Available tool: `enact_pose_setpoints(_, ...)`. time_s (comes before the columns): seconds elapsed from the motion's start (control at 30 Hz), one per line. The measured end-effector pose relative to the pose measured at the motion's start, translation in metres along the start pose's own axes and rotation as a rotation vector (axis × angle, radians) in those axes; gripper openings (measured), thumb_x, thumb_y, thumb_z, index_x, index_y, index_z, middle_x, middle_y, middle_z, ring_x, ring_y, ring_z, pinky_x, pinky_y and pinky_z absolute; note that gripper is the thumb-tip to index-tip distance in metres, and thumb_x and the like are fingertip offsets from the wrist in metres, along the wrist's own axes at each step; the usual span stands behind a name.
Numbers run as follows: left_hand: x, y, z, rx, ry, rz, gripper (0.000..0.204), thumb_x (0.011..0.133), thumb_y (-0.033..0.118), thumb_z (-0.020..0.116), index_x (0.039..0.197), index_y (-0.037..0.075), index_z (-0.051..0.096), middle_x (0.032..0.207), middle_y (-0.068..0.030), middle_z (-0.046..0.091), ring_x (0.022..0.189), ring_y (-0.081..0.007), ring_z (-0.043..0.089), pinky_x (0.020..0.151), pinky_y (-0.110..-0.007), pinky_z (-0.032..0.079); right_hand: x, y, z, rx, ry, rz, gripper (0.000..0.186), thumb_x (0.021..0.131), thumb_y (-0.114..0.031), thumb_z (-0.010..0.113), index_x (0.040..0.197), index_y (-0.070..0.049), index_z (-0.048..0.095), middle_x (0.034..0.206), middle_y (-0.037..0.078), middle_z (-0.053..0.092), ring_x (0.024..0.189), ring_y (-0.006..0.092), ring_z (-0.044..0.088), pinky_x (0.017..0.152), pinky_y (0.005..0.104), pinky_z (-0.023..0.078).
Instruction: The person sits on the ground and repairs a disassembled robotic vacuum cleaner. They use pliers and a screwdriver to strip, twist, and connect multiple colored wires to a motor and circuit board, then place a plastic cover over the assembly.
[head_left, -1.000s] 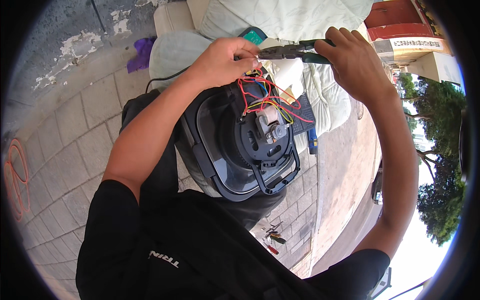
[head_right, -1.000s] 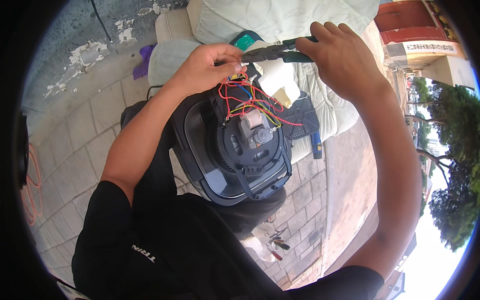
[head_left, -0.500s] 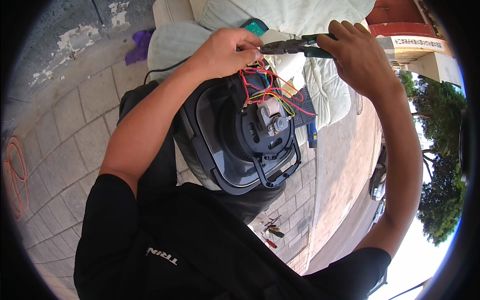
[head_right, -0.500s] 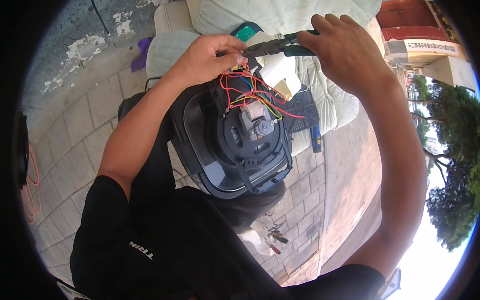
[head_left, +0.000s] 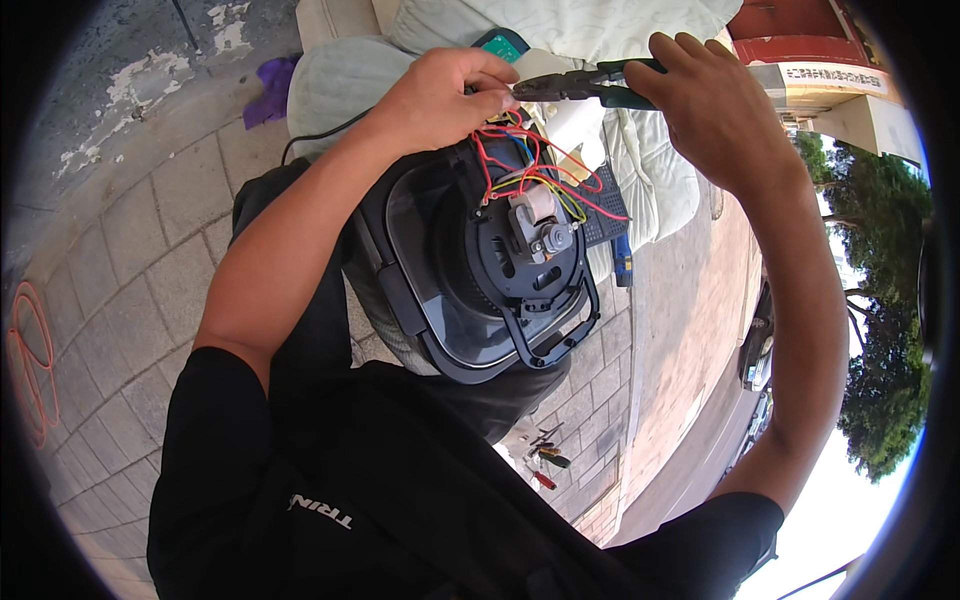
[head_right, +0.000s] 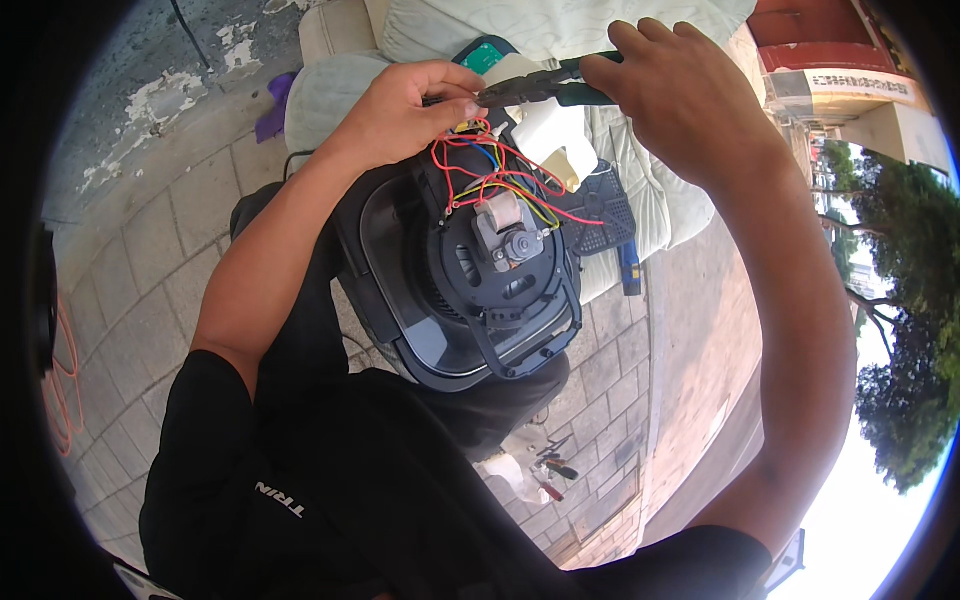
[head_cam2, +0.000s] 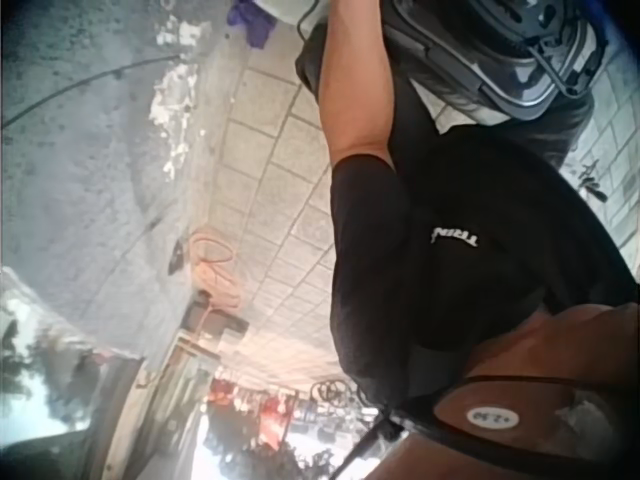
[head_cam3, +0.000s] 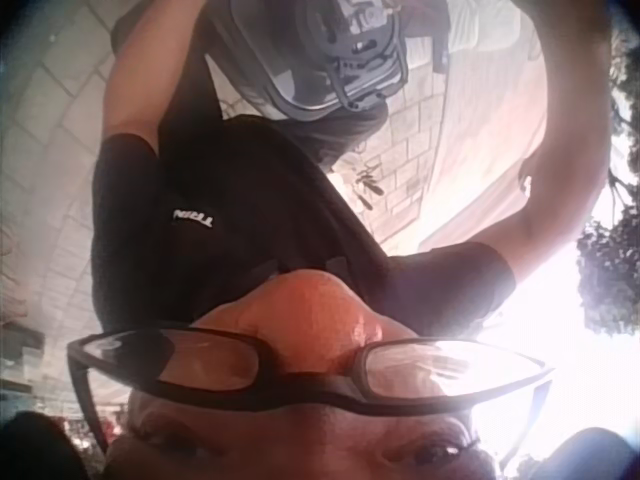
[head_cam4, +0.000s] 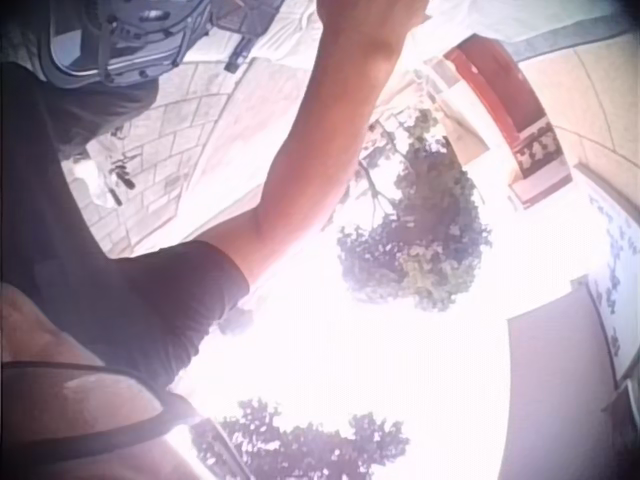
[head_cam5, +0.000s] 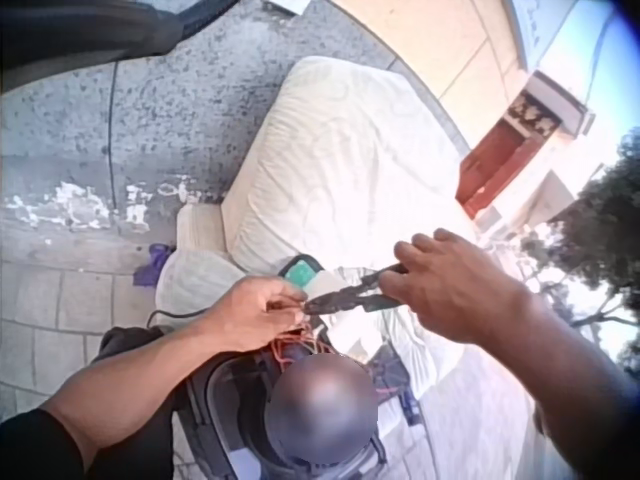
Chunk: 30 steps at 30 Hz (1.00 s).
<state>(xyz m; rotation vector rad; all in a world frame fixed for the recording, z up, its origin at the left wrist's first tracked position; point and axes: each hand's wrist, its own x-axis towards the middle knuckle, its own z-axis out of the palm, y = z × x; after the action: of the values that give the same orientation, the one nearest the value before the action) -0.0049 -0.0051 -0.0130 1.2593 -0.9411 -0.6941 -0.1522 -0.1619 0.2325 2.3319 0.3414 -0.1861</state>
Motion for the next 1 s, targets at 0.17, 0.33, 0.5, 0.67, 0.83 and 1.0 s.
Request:
enact_pose_setpoints(0.17,-0.003,0.003,0.000,0.017,0.018,-0.003,0.034,0.107,0.002,0.068,0.140,-0.008,0.068,0.127,-0.0187,0.079,0.115,-0.0203,0.079,0.101,-0.031,0.062,-0.001,-0.001,0.000,0.015,-0.034,-0.002,0.025,0.095,-0.008,0.070,0.119,-0.013,0.068,0.105,0.009,0.068,0.105,0.0277,0.072,0.092,0.0435,0.056)
enact_pose_setpoints(0.33,-0.003,0.003,0.001,0.026,0.021,0.022,0.034,0.107,0.003,0.069,0.139,-0.008,0.069,0.127,-0.0179,0.079,0.114,-0.0193,0.079,0.100,-0.031,0.062,-0.003,-0.003,0.002,-0.029,-0.043,-0.009,0.027,0.096,-0.009,0.070,0.122,-0.013,0.064,0.104,0.007,0.068,0.104,0.0267,0.072,0.092,0.0428,0.056)
enact_pose_setpoints(0.5,0.001,-0.002,0.002,0.024,-0.008,0.028,0.031,0.106,0.005,0.072,0.135,-0.008,0.072,0.121,-0.0162,0.081,0.112,-0.0181,0.079,0.098,-0.030,0.062,-0.004,0.001,-0.002,-0.078,-0.023,-0.055,0.030,0.093,-0.004,0.070,0.121,-0.011,0.063,0.109,0.008,0.066,0.108,0.0272,0.069,0.093,0.0445,0.056)
enact_pose_setpoints(0.67,-0.001,0.000,0.000,0.150,0.022,0.078,0.029,0.106,0.006,0.073,0.132,-0.006,0.074,0.119,-0.0148,0.082,0.110,-0.0173,0.078,0.098,-0.031,0.061,0.016,-0.003,-0.032,-0.125,-0.070,-0.102,0.020,0.103,-0.018,0.064,0.098,-0.002,0.076,0.097,0.014,0.079,0.083,0.0304,0.075,0.072,0.0442,0.056)
enact_pose_setpoints(0.83,0.002,-0.009,0.002,0.062,0.017,0.049,0.026,0.105,0.006,0.074,0.129,-0.004,0.076,0.116,-0.0125,0.082,0.110,-0.0165,0.077,0.098,-0.031,0.061,0.002,-0.003,-0.004,-0.085,-0.032,-0.084,0.032,0.091,-0.002,0.070,0.121,-0.010,0.062,0.114,0.008,0.064,0.111,0.0277,0.067,0.095,0.0458,0.056)
enact_pose_setpoints(1.0,0.002,-0.007,0.004,0.077,0.021,0.063,0.024,0.105,0.005,0.073,0.127,-0.003,0.077,0.114,-0.0105,0.082,0.107,-0.0154,0.077,0.096,-0.031,0.061,-0.013,-0.002,-0.006,-0.065,-0.034,0.021,0.024,0.096,-0.006,0.070,0.119,-0.011,0.065,0.103,0.009,0.067,0.111,0.0271,0.069,0.094,0.0436,0.056)
